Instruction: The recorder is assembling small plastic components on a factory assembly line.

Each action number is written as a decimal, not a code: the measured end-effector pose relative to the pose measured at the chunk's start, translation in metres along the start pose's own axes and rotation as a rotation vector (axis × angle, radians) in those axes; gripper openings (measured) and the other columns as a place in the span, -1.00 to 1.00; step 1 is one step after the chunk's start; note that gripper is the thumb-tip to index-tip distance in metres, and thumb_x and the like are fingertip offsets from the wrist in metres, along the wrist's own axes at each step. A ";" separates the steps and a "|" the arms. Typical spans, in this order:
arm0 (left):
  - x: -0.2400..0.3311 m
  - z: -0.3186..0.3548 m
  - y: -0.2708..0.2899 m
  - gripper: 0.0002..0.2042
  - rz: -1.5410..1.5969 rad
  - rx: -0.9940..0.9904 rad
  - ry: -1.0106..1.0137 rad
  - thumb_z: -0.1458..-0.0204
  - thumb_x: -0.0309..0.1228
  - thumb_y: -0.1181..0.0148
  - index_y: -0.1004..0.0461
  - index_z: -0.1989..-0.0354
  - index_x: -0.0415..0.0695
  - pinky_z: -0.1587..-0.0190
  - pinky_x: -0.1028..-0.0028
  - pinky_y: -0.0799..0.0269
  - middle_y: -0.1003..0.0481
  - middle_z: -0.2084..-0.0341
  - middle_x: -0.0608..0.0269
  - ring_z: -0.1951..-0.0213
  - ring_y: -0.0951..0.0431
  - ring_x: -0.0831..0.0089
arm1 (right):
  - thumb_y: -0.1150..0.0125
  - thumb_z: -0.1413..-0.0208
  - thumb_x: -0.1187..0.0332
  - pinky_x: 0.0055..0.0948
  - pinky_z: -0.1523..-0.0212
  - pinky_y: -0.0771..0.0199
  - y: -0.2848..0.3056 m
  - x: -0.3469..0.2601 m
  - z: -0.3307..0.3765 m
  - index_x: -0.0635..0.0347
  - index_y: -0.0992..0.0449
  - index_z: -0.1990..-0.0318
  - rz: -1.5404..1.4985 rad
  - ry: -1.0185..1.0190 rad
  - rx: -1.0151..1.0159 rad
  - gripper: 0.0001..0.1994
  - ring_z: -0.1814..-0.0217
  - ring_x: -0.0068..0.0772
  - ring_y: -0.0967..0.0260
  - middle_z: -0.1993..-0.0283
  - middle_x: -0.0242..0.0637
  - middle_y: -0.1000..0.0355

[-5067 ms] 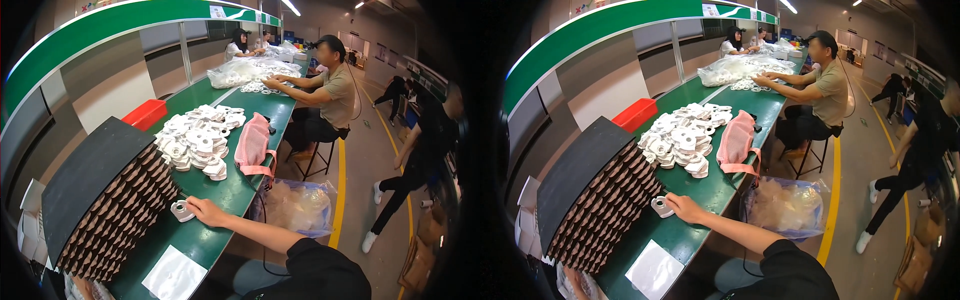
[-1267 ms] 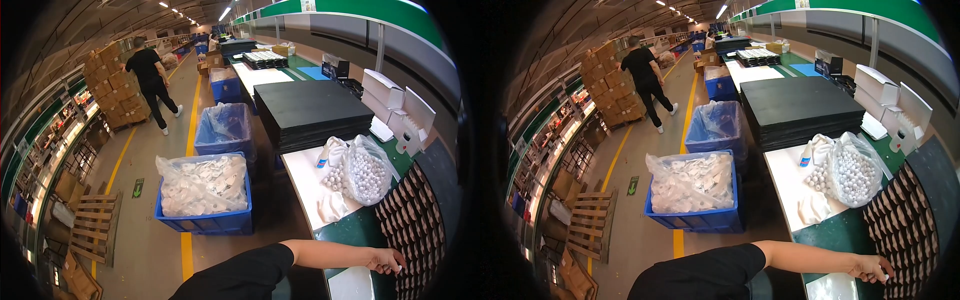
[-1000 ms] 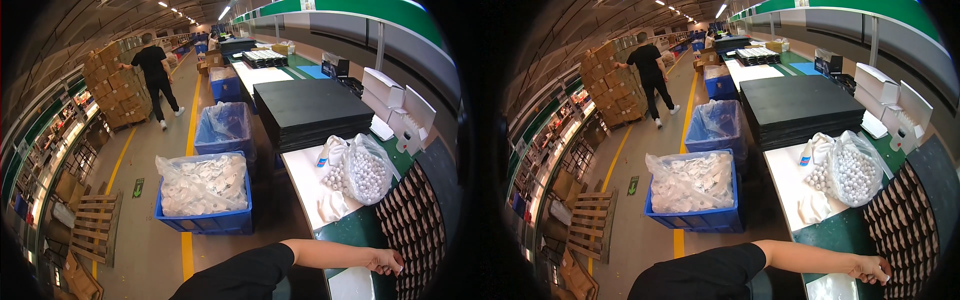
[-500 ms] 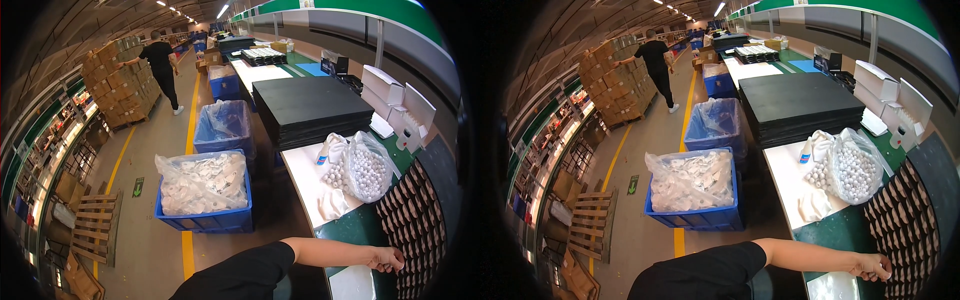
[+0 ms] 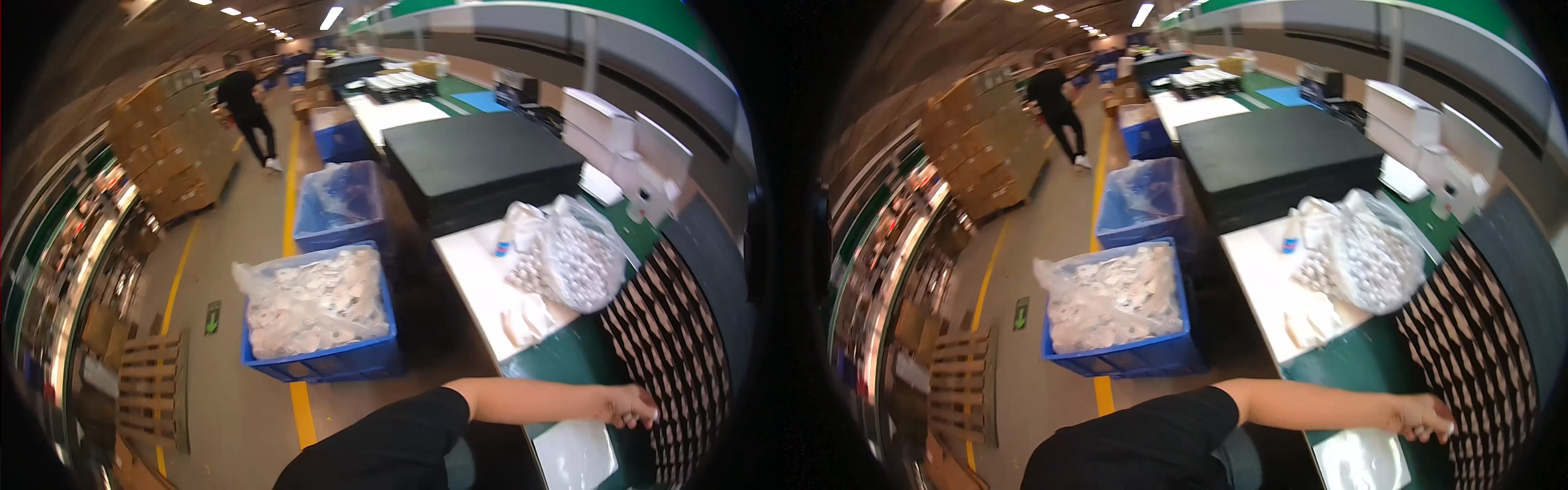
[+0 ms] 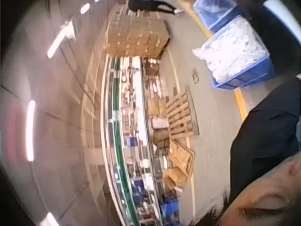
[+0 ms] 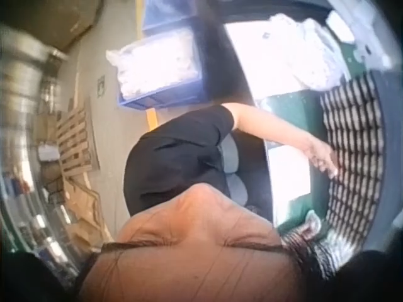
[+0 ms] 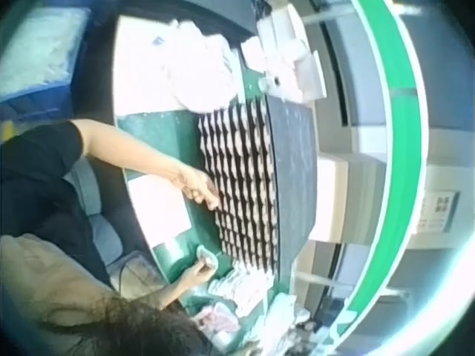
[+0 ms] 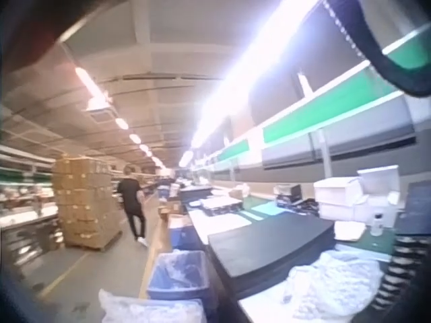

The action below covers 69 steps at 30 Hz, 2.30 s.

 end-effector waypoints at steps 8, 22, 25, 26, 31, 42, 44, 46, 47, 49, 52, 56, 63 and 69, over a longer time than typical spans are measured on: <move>0.013 0.010 0.010 -0.71 -0.026 0.107 0.031 0.07 -0.26 -0.18 -0.34 0.25 -0.17 0.76 0.78 0.08 -0.34 0.43 0.30 0.68 -0.15 0.77 | 0.13 -0.11 0.47 -0.68 0.46 -0.12 0.008 0.025 0.007 0.25 -0.33 0.19 0.109 -0.181 0.313 -0.85 0.46 -0.66 -0.10 0.42 -0.46 -0.23; 0.010 0.010 0.004 -0.82 0.022 0.076 0.018 0.01 -0.44 -0.12 -0.38 0.20 -0.09 0.70 0.78 0.06 -0.39 0.35 0.27 0.62 -0.14 0.75 | 0.00 -0.06 0.50 -0.70 0.44 -0.20 -0.023 -0.020 -0.001 0.28 -0.41 0.29 -0.257 -0.355 0.247 -0.91 0.49 -0.72 -0.20 0.47 -0.46 -0.34; 0.005 0.008 0.009 -0.86 0.054 0.078 0.036 0.01 -0.41 -0.13 -0.39 0.26 -0.09 0.73 0.78 0.08 -0.40 0.38 0.28 0.64 -0.14 0.76 | 0.00 0.00 0.57 -0.64 0.40 -0.31 -0.072 -0.038 -0.002 0.29 -0.39 0.32 -0.489 -0.396 0.099 -0.92 0.44 -0.64 -0.29 0.43 -0.36 -0.40; 0.005 0.007 0.007 -0.87 0.073 0.072 0.040 0.00 -0.39 -0.13 -0.39 0.29 -0.09 0.74 0.78 0.08 -0.41 0.39 0.29 0.65 -0.14 0.77 | -0.01 -0.01 0.57 -0.64 0.37 -0.31 -0.085 -0.043 -0.001 0.29 -0.37 0.31 -0.548 -0.427 0.053 -0.92 0.42 -0.63 -0.30 0.43 -0.35 -0.39; 0.008 0.005 0.009 -0.83 0.118 0.082 0.016 -0.01 -0.38 -0.12 -0.41 0.24 -0.13 0.76 0.79 0.09 -0.41 0.38 0.28 0.66 -0.14 0.76 | 0.02 -0.07 0.55 -0.66 0.32 -0.30 -0.125 -0.037 -0.001 0.26 -0.32 0.22 -0.641 -0.455 -0.060 -0.88 0.37 -0.66 -0.28 0.38 -0.37 -0.36; 0.010 0.006 0.007 -0.75 0.074 0.064 -0.015 0.02 -0.47 -0.13 -0.39 0.12 -0.14 0.73 0.79 0.05 -0.42 0.33 0.31 0.62 -0.14 0.75 | 0.00 -0.06 0.55 -0.65 0.35 -0.29 -0.128 -0.045 -0.003 0.30 -0.32 0.23 -0.245 -0.302 -0.081 -0.88 0.37 -0.65 -0.29 0.38 -0.36 -0.38; 0.011 0.006 0.009 -0.74 0.066 0.063 -0.024 0.03 -0.48 -0.13 -0.39 0.12 -0.14 0.72 0.79 0.05 -0.42 0.33 0.32 0.62 -0.14 0.75 | -0.02 -0.05 0.55 -0.63 0.37 -0.30 -0.127 -0.049 -0.004 0.31 -0.33 0.24 -0.224 -0.299 -0.074 -0.88 0.38 -0.63 -0.31 0.40 -0.33 -0.39; 0.008 0.007 0.010 -0.74 0.066 0.061 0.003 0.03 -0.49 -0.14 -0.38 0.13 -0.14 0.72 0.79 0.05 -0.41 0.31 0.32 0.61 -0.14 0.75 | -0.04 -0.01 0.53 -0.49 0.40 -0.33 -0.126 -0.055 -0.005 0.29 -0.34 0.24 -0.083 -0.250 -0.089 -0.86 0.42 -0.36 -0.37 0.41 -0.17 -0.40; 0.008 0.007 0.010 -0.74 0.065 0.059 0.003 0.03 -0.49 -0.14 -0.38 0.13 -0.14 0.72 0.79 0.05 -0.41 0.31 0.32 0.61 -0.14 0.75 | -0.04 -0.01 0.53 -0.49 0.40 -0.33 -0.126 -0.055 -0.005 0.29 -0.34 0.24 -0.082 -0.249 -0.088 -0.86 0.42 -0.36 -0.37 0.41 -0.17 -0.40; 0.008 0.007 0.008 -0.75 0.066 0.061 0.007 0.03 -0.49 -0.13 -0.38 0.13 -0.13 0.72 0.78 0.05 -0.41 0.31 0.32 0.61 -0.15 0.74 | -0.04 0.01 0.58 -0.60 0.46 -0.28 -0.125 -0.066 -0.009 0.31 -0.34 0.26 0.041 -0.095 -0.076 -0.87 0.49 -0.57 -0.29 0.48 -0.26 -0.37; 0.009 0.008 0.003 -0.75 0.060 0.057 0.010 0.03 -0.50 -0.13 -0.38 0.13 -0.13 0.72 0.78 0.05 -0.42 0.31 0.32 0.61 -0.14 0.74 | 0.00 -0.01 0.59 -0.60 0.45 -0.28 -0.124 -0.069 -0.008 0.28 -0.33 0.25 0.048 -0.072 -0.081 -0.87 0.50 -0.55 -0.27 0.45 -0.30 -0.35; 0.009 0.009 -0.001 -0.75 0.033 0.031 0.003 0.03 -0.51 -0.13 -0.38 0.13 -0.12 0.71 0.78 0.06 -0.43 0.32 0.32 0.61 -0.14 0.74 | 0.03 -0.07 0.54 -0.59 0.36 -0.31 -0.125 -0.031 -0.001 0.21 -0.28 0.21 -0.397 -0.350 -0.050 -0.87 0.44 -0.52 -0.28 0.35 -0.32 -0.34; 0.001 0.010 -0.008 -0.77 -0.156 0.020 0.058 0.11 -0.47 -0.22 -0.41 0.23 -0.14 0.67 0.73 0.08 -0.30 0.60 0.46 0.63 -0.15 0.75 | 0.10 -0.18 0.34 -0.49 0.17 -0.31 -0.102 -0.020 -0.024 0.02 -0.26 0.11 -1.155 -0.393 0.227 -0.86 0.17 -0.55 -0.28 0.18 -0.41 -0.33; -0.005 0.011 -0.012 -0.84 -0.240 0.004 0.102 0.11 -0.43 -0.24 -0.44 0.35 -0.15 0.66 0.71 0.05 -0.31 0.65 0.46 0.64 -0.16 0.74 | 0.10 -0.18 0.36 -0.49 0.18 -0.31 -0.105 -0.017 -0.030 0.00 -0.27 0.11 -1.205 -0.395 0.215 -0.85 0.18 -0.55 -0.29 0.20 -0.41 -0.34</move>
Point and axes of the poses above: each hand's wrist, its own z-axis away from the middle knuckle, its own y-axis out of the back of the hand, x = y × z, the point moved 7 cm from there along -z, towards the middle knuckle
